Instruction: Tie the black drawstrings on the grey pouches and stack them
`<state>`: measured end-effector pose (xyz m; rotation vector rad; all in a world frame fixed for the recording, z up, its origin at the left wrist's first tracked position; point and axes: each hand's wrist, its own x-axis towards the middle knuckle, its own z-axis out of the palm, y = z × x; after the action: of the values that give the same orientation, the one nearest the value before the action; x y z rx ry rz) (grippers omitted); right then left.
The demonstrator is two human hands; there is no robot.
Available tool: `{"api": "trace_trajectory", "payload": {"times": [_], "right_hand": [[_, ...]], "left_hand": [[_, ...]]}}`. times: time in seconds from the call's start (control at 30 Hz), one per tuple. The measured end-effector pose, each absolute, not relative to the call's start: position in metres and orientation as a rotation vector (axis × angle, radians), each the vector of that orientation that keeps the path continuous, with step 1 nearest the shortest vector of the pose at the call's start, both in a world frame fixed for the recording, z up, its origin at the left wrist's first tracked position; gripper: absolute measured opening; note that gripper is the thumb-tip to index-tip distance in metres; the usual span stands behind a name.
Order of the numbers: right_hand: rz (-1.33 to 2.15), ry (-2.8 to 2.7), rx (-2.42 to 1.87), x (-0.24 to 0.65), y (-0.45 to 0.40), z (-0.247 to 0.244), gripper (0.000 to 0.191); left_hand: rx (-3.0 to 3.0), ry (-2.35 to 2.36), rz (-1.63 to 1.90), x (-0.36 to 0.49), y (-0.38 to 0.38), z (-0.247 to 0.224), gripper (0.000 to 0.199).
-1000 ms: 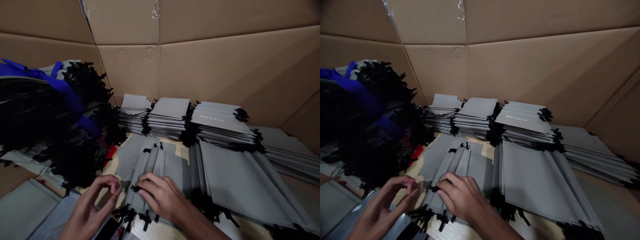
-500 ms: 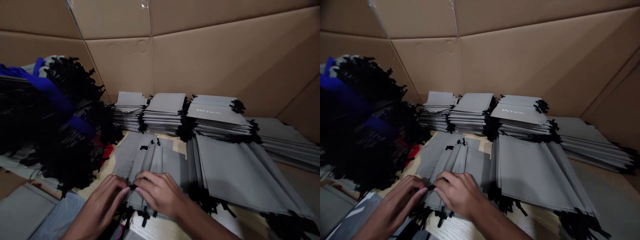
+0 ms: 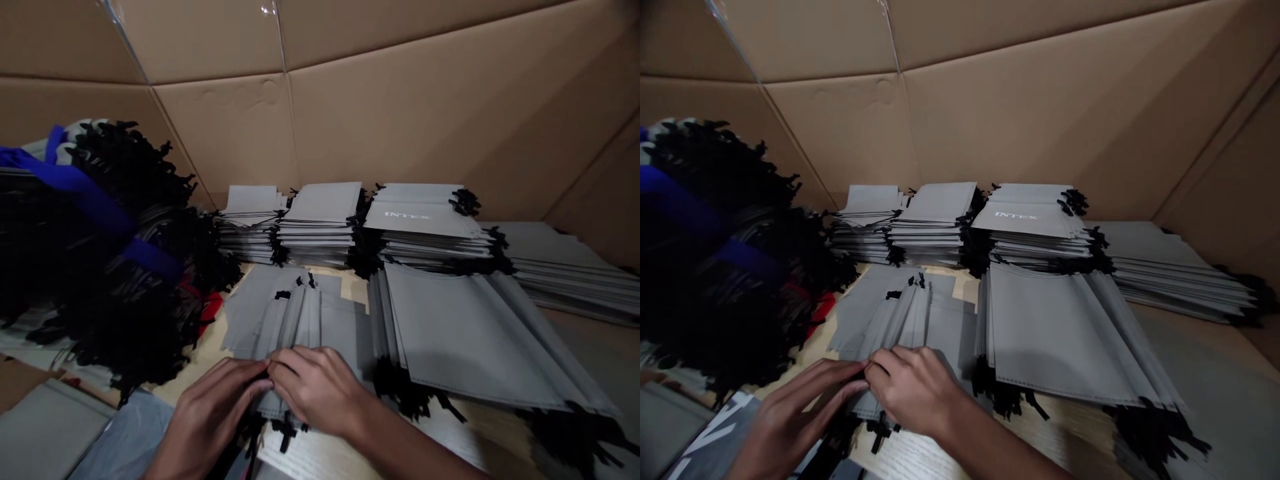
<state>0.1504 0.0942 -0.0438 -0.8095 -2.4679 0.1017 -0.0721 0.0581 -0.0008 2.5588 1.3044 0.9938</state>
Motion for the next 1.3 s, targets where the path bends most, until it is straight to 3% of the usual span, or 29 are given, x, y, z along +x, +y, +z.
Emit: {"api": "trace_trajectory", "payload": {"times": [0.37,0.73,0.97,1.3], "right_hand": [[0.181,-2.567,-0.832,0.153,0.097,-0.030,0.014],[0.286,-2.504,-0.849,0.153,0.097,-0.025,0.013],[0.217,-2.497,-0.814,0.153,0.098,-0.029,0.009],[0.255,-2.558,-0.830,0.155,0.097,-0.021,0.010]], "left_hand": [[2.289,1.357,0.852,-0.078,0.060,0.011,0.007],[2.094,1.524,1.018,-0.093,0.063,-0.003,0.018],[2.344,1.410,0.881,-0.093,0.063,0.008,0.010],[2.565,1.354,0.818,-0.084,0.060,0.021,0.020]]}}
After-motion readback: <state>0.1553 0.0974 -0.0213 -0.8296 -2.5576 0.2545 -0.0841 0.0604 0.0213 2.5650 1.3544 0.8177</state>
